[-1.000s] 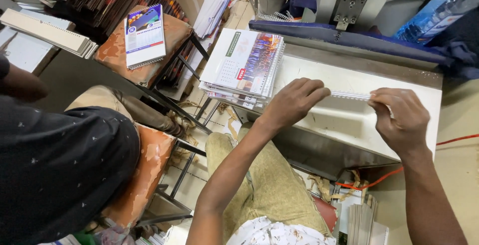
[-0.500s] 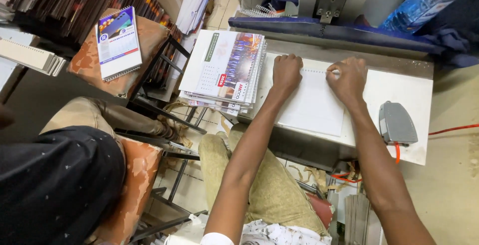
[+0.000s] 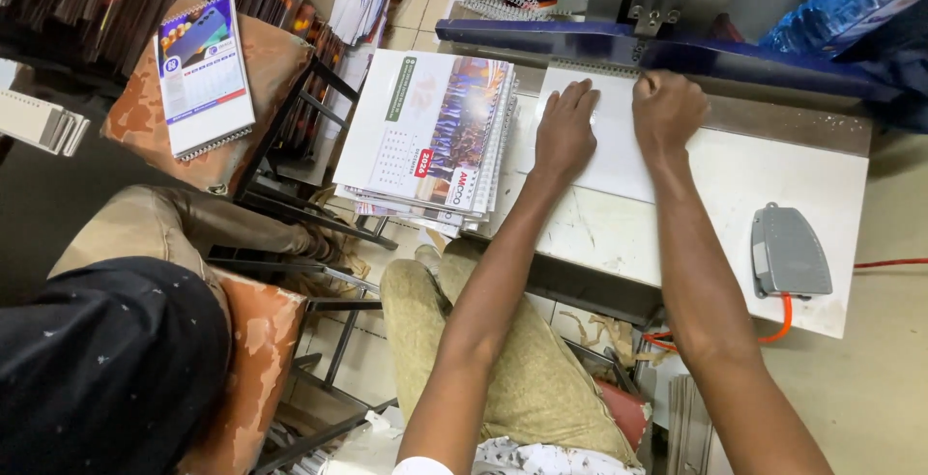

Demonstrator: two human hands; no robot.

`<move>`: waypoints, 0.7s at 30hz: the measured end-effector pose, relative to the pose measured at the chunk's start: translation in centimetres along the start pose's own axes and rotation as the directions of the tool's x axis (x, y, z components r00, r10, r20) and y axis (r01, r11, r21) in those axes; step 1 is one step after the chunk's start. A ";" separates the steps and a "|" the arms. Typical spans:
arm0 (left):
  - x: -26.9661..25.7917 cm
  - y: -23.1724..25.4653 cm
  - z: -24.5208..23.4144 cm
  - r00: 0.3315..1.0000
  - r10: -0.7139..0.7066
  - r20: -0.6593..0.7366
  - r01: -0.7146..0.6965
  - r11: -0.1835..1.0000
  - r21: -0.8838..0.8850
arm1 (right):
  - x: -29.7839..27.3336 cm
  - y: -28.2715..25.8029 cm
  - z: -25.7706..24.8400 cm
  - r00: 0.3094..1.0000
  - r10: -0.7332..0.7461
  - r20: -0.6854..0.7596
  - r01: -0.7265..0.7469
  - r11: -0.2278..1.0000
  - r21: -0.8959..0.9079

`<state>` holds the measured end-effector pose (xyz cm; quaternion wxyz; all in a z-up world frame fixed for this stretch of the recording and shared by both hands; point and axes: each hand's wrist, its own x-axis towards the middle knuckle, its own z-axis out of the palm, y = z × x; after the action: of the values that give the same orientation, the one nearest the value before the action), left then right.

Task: The person sits with legs crossed and repeatedly places spiral-bound calendar pages under a binding machine, presses the handle to secure the binding, and stacks the finished calendars on their lap.

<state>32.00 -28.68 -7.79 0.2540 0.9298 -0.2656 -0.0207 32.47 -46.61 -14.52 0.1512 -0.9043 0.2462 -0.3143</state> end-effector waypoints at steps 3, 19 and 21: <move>0.9 -1.0 0.2 1.000 0.013 -0.020 -0.014 0.999 -0.048 | 0.0 0.1 1.0 1.000 0.002 -0.016 -0.003 0.999 -0.046; 4.6 -4.1 4.2 0.976 0.086 -0.202 -0.066 0.992 0.104 | -3.2 -4.7 -4.3 0.918 -0.296 0.264 0.308 0.951 -0.004; 4.4 -3.9 4.4 0.996 0.018 -0.089 -0.002 0.984 0.175 | -3.4 -5.0 -4.7 0.920 -0.276 0.278 0.287 0.958 0.000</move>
<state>36.85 -30.08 -13.02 0.1831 0.9471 -0.2594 0.0460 28.93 -41.15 -10.48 0.1188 -0.9680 0.0964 -0.1991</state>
